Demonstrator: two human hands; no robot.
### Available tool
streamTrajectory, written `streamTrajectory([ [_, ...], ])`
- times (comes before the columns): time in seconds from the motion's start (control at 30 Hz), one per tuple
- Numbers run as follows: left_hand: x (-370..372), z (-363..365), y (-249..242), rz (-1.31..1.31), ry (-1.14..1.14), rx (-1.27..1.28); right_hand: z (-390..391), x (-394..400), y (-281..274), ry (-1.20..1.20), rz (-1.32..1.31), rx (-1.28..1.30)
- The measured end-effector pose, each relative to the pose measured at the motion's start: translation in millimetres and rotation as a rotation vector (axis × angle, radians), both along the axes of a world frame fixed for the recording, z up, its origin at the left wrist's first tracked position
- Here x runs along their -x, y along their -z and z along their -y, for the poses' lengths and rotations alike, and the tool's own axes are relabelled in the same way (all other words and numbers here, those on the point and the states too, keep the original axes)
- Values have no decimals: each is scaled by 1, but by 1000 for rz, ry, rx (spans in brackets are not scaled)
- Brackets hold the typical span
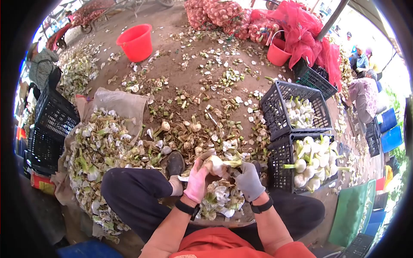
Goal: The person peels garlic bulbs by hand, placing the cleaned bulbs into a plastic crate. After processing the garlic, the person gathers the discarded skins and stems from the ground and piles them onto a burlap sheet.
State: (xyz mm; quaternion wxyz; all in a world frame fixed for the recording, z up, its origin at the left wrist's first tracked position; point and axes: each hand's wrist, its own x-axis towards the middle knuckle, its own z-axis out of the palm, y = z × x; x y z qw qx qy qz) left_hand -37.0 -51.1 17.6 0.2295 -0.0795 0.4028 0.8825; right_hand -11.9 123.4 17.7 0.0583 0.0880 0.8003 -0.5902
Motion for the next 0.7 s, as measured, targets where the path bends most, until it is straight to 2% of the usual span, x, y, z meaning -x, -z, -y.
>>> streamTrajectory([
  [0.03, 1, 0, 5, 88, -28, -36, 1, -2, -8, -40, -3, 27],
  [0.1, 2, 1, 24, 27, -33, 53, 3, -1, -19, -82, -1, 53],
  [0.17, 4, 5, 37, -182, 38, 129, 4, 0, -20, -36, -117, 57],
  [0.2, 4, 0, 3, -58, 91, 124, 4, 2, -27, -52, -95, 55],
  [0.23, 5, 1, 5, -53, 92, 125, 3, 3, -27, -52, -91, 57],
  [0.3, 8, 6, 9, -173, 129, 198, 0, 4, -25, -103, -241, -156],
  [0.33, 7, 10, 8, -43, 191, 108, -2, 7, -27, -102, -234, -154],
  [0.37, 5, 9, 5, -36, 193, 110, -3, 10, -30, -78, -238, -234],
  [0.43, 3, 7, -1, 23, 220, -117, -5, 13, -27, -50, -242, -314],
  [0.5, 2, 10, -2, 72, 300, -153, -5, 17, -11, 14, -364, -432],
  [0.57, -9, 10, 1, 137, 397, -188, -8, 26, 9, 214, -204, -572],
  [0.63, -22, 3, 0, 129, 359, -215, -26, 31, 31, 230, -211, -656],
  [0.67, -18, 6, 0, 139, 344, -231, -32, 31, 29, 112, -83, -651],
  [0.7, -16, 7, 0, 153, 325, -252, -31, 27, 30, 104, -79, -652],
])
